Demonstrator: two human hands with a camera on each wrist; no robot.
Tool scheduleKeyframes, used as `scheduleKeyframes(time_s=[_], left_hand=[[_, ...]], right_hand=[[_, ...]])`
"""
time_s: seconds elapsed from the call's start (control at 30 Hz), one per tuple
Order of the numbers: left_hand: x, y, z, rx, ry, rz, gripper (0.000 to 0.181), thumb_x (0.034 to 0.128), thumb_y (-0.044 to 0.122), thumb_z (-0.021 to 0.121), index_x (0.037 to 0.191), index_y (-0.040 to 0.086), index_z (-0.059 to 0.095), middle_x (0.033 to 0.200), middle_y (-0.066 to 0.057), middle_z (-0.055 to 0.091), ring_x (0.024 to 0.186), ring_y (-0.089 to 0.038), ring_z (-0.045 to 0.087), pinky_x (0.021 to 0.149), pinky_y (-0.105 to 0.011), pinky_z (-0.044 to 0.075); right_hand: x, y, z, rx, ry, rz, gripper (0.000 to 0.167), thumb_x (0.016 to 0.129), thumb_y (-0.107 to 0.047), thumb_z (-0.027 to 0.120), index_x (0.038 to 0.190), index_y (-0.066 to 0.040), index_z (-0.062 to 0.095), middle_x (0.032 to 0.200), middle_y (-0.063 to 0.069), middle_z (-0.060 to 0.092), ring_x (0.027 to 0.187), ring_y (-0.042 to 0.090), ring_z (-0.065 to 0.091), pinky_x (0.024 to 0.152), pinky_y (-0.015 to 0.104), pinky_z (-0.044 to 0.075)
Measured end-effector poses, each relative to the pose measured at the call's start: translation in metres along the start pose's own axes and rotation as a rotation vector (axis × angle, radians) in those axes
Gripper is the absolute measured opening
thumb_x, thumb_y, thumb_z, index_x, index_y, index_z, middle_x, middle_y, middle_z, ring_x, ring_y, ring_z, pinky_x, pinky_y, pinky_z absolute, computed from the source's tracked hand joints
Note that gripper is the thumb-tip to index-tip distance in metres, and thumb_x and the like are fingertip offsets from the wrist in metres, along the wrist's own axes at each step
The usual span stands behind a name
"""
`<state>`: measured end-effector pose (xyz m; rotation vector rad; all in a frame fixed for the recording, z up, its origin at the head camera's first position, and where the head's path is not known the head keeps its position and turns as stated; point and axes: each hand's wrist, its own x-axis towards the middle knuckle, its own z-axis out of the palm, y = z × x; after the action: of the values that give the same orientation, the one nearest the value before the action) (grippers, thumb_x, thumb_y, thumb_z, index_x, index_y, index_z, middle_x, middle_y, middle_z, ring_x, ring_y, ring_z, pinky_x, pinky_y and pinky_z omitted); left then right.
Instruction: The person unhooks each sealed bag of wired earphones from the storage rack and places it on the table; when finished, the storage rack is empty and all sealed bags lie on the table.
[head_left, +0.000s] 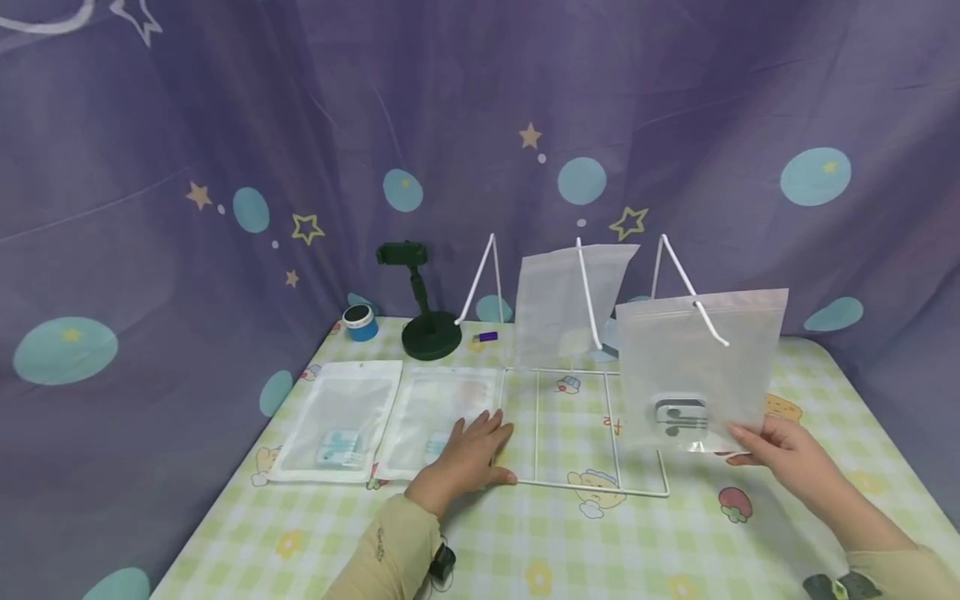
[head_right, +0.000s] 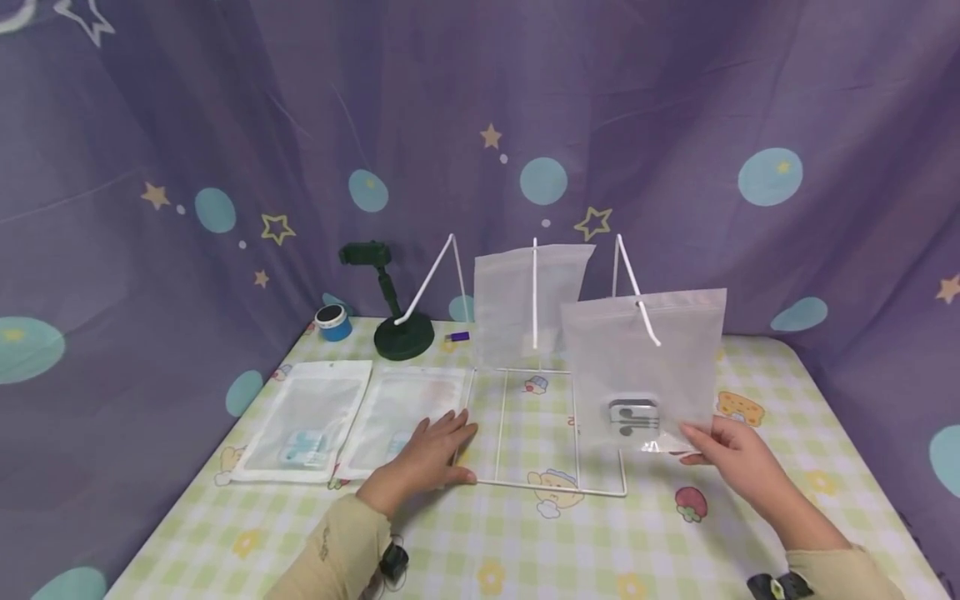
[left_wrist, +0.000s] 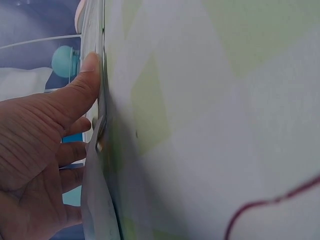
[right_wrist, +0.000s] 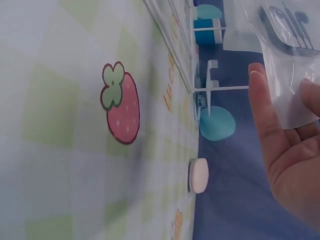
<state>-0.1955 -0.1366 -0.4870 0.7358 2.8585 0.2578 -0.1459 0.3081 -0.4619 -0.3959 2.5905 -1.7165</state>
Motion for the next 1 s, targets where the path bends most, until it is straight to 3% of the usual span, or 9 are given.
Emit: scheduleKeyframes(time_s=[0.17, 0.4, 0.6, 0.63, 0.8, 0.87, 0.9, 1.0], left_hand=[[0.001, 0.002, 0.0, 0.005, 0.002, 0.008, 0.085, 0.0805, 0.054, 0.071, 0.148, 0.01, 0.043, 0.156, -0.014, 0.03, 0.144, -0.033, 0.025, 0.111, -0.062, 0.02], [0.001, 0.002, 0.0, 0.017, 0.002, 0.016, 0.085, 0.081, 0.054, 0.071, 0.148, 0.01, 0.043, 0.156, -0.014, 0.03, 0.144, -0.034, 0.025, 0.111, -0.062, 0.021], [0.0, 0.001, -0.002, 0.015, 0.006, 0.017, 0.084, 0.0814, 0.053, 0.071, 0.148, 0.01, 0.043, 0.156, -0.015, 0.03, 0.144, -0.034, 0.025, 0.111, -0.062, 0.021], [0.0, 0.0, -0.002, 0.013, 0.004, 0.015, 0.084, 0.0816, 0.053, 0.071, 0.148, 0.01, 0.043, 0.156, -0.015, 0.03, 0.144, -0.034, 0.025, 0.111, -0.062, 0.02], [-0.001, -0.001, 0.0, 0.006, 0.002, 0.012, 0.084, 0.082, 0.054, 0.07, 0.148, 0.009, 0.042, 0.157, -0.015, 0.029, 0.144, -0.034, 0.025, 0.111, -0.062, 0.02], [-0.001, -0.001, 0.0, -0.001, 0.002, 0.012, 0.085, 0.0815, 0.054, 0.07, 0.148, 0.009, 0.042, 0.156, -0.015, 0.03, 0.144, -0.034, 0.025, 0.111, -0.062, 0.02], [-0.001, -0.001, 0.0, -0.007, 0.001, 0.012, 0.085, 0.0814, 0.054, 0.07, 0.148, 0.009, 0.042, 0.157, -0.015, 0.03, 0.144, -0.034, 0.025, 0.111, -0.062, 0.02], [-0.001, -0.002, 0.002, -0.026, -0.003, 0.01, 0.085, 0.081, 0.054, 0.07, 0.148, 0.01, 0.042, 0.157, -0.015, 0.029, 0.144, -0.034, 0.024, 0.111, -0.063, 0.018]], right_hand=[[-0.019, -0.001, -0.009, -0.097, 0.003, 0.037, 0.032, 0.102, -0.01, 0.05, 0.119, 0.017, 0.058, 0.107, -0.032, 0.058, 0.082, 0.012, 0.071, 0.071, 0.019, 0.053], [-0.043, -0.004, -0.015, -0.202, 0.019, 0.018, 0.026, 0.101, -0.005, 0.051, 0.113, 0.016, 0.062, 0.104, -0.029, 0.061, 0.079, 0.01, 0.07, 0.068, 0.02, 0.054], [-0.057, -0.008, -0.018, -0.343, 0.068, 0.067, 0.03, 0.102, -0.011, 0.052, 0.116, 0.014, 0.061, 0.105, 0.002, 0.071, 0.077, 0.006, 0.069, 0.065, 0.019, 0.052], [-0.058, -0.009, -0.019, -0.347, 0.071, 0.068, 0.03, 0.102, -0.011, 0.052, 0.116, 0.014, 0.061, 0.105, 0.001, 0.071, 0.077, 0.005, 0.068, 0.065, 0.019, 0.052], [-0.067, -0.011, -0.027, -0.356, 0.102, 0.072, 0.029, 0.102, -0.011, 0.052, 0.117, 0.012, 0.062, 0.106, -0.032, 0.057, 0.079, 0.005, 0.069, 0.064, 0.015, 0.05], [-0.071, -0.012, -0.031, -0.378, 0.125, 0.093, 0.03, 0.102, -0.013, 0.052, 0.117, 0.012, 0.061, 0.107, -0.03, 0.058, 0.079, 0.003, 0.069, 0.063, 0.015, 0.049], [-0.072, -0.013, -0.033, -0.391, 0.14, 0.113, 0.032, 0.103, -0.015, 0.051, 0.118, 0.012, 0.06, 0.11, -0.021, 0.062, 0.078, 0.001, 0.068, 0.064, 0.02, 0.052], [-0.078, -0.009, -0.039, -0.336, 0.227, 0.075, 0.025, 0.103, -0.008, 0.049, 0.121, 0.004, 0.062, 0.112, -0.02, 0.061, 0.076, 0.0, 0.067, 0.066, 0.017, 0.051]])
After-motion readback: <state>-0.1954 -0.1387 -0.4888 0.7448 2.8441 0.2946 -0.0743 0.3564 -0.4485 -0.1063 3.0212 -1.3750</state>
